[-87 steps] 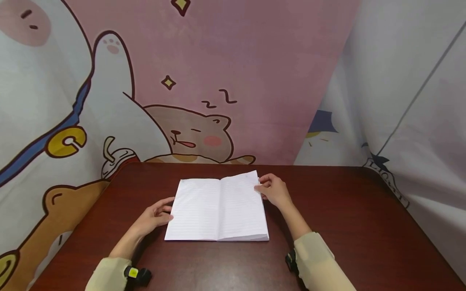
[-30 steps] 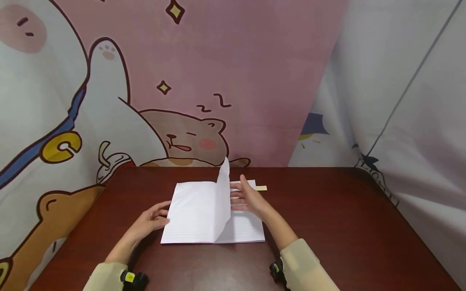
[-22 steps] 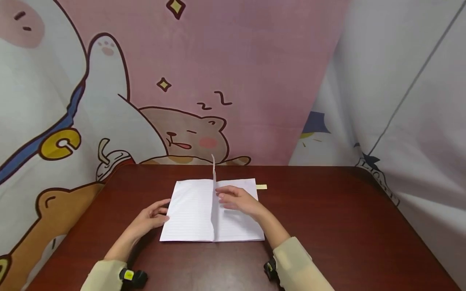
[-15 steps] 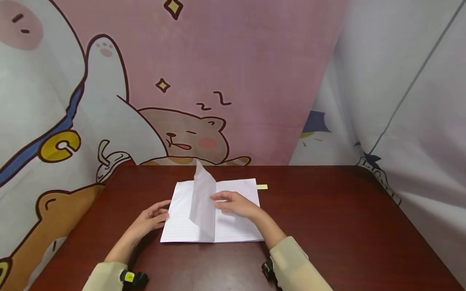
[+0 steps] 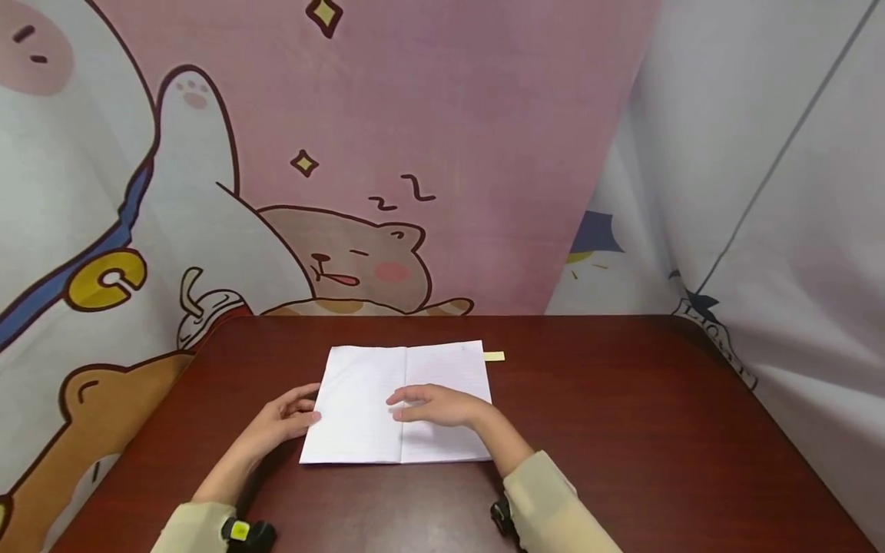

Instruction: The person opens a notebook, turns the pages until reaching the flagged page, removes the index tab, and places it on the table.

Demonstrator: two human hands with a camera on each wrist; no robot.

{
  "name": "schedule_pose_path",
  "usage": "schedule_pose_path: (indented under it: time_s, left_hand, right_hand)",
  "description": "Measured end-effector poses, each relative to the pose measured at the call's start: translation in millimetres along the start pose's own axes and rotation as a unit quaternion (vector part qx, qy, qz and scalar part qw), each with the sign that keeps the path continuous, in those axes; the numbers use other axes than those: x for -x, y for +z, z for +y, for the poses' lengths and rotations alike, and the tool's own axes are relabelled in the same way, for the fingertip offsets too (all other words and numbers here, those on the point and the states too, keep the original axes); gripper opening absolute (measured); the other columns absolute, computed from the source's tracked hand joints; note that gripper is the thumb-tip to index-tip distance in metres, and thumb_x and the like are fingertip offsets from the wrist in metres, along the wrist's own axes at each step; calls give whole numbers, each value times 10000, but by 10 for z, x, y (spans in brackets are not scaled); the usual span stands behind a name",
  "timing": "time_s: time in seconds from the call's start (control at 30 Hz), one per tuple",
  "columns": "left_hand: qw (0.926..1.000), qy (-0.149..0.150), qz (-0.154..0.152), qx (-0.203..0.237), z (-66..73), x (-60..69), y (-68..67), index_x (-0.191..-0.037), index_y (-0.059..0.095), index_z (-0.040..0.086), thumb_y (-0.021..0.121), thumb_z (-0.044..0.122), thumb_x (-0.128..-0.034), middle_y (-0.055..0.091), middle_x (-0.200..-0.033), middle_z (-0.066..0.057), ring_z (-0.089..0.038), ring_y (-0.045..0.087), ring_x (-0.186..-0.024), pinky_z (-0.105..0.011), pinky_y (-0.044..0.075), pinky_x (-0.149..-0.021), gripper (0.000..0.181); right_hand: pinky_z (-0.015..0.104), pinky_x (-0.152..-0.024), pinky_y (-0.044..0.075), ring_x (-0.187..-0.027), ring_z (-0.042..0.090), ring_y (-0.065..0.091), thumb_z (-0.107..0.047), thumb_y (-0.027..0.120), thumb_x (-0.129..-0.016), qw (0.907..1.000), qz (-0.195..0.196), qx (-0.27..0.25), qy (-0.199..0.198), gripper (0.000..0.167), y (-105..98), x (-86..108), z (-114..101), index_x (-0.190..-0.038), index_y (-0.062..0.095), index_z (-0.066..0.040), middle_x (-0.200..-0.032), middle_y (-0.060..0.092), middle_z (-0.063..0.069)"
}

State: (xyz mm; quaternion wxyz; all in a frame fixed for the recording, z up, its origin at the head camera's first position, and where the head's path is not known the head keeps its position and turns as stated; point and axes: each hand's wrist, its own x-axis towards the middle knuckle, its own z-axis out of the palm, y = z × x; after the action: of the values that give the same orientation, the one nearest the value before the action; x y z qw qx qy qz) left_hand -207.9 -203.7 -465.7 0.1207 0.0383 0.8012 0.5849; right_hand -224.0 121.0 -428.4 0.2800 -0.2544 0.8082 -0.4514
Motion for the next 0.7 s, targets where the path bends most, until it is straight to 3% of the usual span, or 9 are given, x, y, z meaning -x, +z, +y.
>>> schedule_pose_path:
  time_s: [0.13, 0.27, 0.43, 0.7]
  left_hand:
    - [9998, 173, -130, 44, -17, 11, -25, -1468, 418, -34, 707, 77, -903, 610, -1184, -249, -99, 616, -905, -223, 548, -782, 645]
    - [9994, 277, -230, 4, -38, 15, -22, -1468, 406, -52, 698, 65, -907, 607, -1184, -273, -73, 620, -888, -211, 542, -769, 642]
    - [9995, 220, -205, 1, -50, 22, -16, -1467, 412, -44, 696, 52, -908, 610, -1181, -263, -116, 616, -910, -222, 547, -776, 635]
    - [9999, 136, -98, 15, -40, 1, -23, -1462, 428, -32, 691, 29, -907, 605, -1168, -240, -130, 612, -920, -236, 559, -793, 618]
  right_hand:
    - [521, -1166, 314, -1434, 315, 413, -323, 592, -990, 9999, -34, 105, -71, 440, 23, -11, -11, -1379, 587, -116, -1547, 451, 111]
    - [508, -1144, 345, -1396, 326, 459, -287, 578, -1002, 9995, 39, 172, -273, 431, 20, -7, 14, -1378, 577, -77, -1497, 508, 124]
    - [484, -1096, 392, -1328, 338, 518, -215, 566, -1013, 9976, 205, 151, -646, 400, -25, 4, 34, -1360, 574, -15, -1405, 586, 162]
    - [456, -1072, 449, -1293, 420, 539, -106, 661, -946, 9926, 541, -68, -1082, 452, -202, 34, 39, -1348, 544, 67, -1394, 559, 258]
